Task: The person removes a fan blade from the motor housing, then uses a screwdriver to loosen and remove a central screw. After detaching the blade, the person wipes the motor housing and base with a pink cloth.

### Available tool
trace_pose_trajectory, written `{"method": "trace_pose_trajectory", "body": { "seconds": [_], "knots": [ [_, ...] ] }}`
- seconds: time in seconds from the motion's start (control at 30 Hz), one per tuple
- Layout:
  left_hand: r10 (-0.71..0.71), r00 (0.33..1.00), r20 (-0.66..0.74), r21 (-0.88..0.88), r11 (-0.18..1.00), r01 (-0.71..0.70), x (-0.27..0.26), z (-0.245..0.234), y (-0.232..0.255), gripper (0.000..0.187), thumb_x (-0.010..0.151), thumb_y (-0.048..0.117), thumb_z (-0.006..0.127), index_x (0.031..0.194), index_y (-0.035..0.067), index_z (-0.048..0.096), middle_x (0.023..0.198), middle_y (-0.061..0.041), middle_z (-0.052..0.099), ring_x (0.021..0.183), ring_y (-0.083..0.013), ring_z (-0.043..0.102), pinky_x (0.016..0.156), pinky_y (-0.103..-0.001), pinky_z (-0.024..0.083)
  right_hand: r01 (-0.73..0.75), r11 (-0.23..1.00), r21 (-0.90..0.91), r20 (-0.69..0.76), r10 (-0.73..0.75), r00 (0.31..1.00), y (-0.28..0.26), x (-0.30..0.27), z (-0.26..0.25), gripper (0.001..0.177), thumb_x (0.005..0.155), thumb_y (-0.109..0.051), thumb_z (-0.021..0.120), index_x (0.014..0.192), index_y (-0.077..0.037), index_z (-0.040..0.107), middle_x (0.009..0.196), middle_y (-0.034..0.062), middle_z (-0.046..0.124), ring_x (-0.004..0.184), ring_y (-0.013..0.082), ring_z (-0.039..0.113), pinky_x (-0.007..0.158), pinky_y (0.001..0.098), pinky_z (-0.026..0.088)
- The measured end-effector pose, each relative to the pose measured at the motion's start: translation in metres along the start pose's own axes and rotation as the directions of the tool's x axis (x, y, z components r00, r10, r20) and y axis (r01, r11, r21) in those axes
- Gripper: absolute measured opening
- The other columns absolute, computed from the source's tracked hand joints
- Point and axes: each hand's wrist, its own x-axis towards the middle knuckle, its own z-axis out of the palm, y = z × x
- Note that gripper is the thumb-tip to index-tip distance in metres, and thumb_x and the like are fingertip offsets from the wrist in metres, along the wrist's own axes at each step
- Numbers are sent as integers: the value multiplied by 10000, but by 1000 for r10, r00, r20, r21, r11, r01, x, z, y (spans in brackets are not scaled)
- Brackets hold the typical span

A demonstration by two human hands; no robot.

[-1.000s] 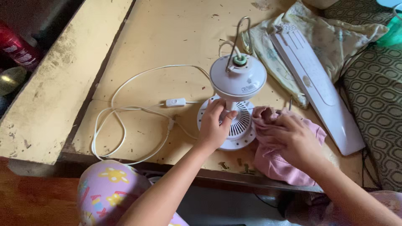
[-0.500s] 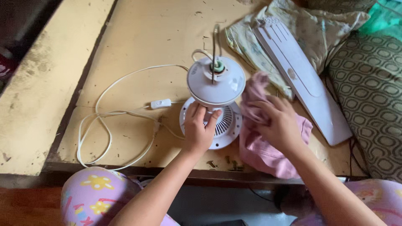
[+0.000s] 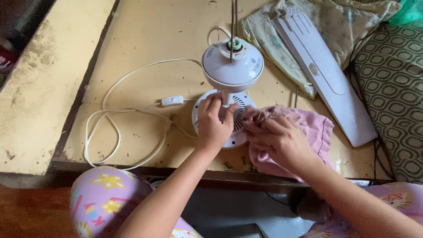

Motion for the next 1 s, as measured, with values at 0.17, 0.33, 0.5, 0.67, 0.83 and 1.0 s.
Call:
{"method": "trace_pose_trajectory", "body": {
  "seconds": [0.17, 0.33, 0.5, 0.67, 0.83, 1.0],
  "knots": [
    [-56, 998, 4, -110, 992, 56, -4, -2, 3, 397, 972, 310, 726, 1110, -56, 660, 1134, -173, 639, 1056, -329, 618, 896, -437, 519, -10, 968, -249, -41, -1, 999, 18, 27, 6, 328, 826, -205, 774, 1153, -219, 780, 1068, 34, 658, 1029, 255, 605, 874, 438, 520],
    [-52, 998, -38, -39, 998, 50, -6, 6, 2, 377, 957, 263, 741, 1121, -66, 663, 1093, -168, 601, 1044, -338, 602, 900, -448, 499, 15, 972, -236, 62, -1, 998, 12, 18, 4, 555, 838, -271, 757, 1385, -183, 730, 905, 39, 626, 936, 253, 590, 821, 425, 516],
    [-109, 994, -6, -118, 987, 107, -8, 6, -2, 346, 949, 239, 728, 1131, -48, 668, 1080, -150, 614, 993, -280, 628, 887, -423, 520, 95, 990, -103, -26, -98, 995, 11, 15, -1, 426, 813, -172, 762, 1237, -200, 803, 999, 13, 666, 1003, 259, 598, 778, 415, 491],
    [-37, 997, -62, -44, 998, 34, -6, 7, 1, 384, 950, 290, 756, 1114, -48, 677, 1055, -146, 618, 1053, -310, 580, 901, -432, 504, -35, 983, -181, -89, 19, 996, 17, 32, 9, 274, 749, -135, 781, 1017, -190, 783, 1023, 20, 652, 1060, 263, 604, 902, 443, 528],
    [-23, 998, -64, -61, 998, 19, -7, 8, 1, 315, 937, 156, 722, 1156, -61, 660, 1100, -159, 610, 1088, -319, 579, 941, -432, 498, -20, 1000, -9, 1, 20, 1000, -6, 0, 7, 417, 713, -154, 805, 1124, -221, 821, 948, 57, 633, 931, 277, 590, 802, 461, 548],
    [-192, 975, 108, -201, 957, 211, -16, 7, 11, 317, 973, 286, 728, 1129, 18, 664, 1102, -83, 623, 944, -245, 632, 841, -378, 531, -136, 982, -131, -12, 136, 991, 9, 20, 15, 421, 771, -46, 698, 1172, -165, 740, 1069, 85, 670, 1031, 297, 625, 876, 450, 552]
  ]
}}
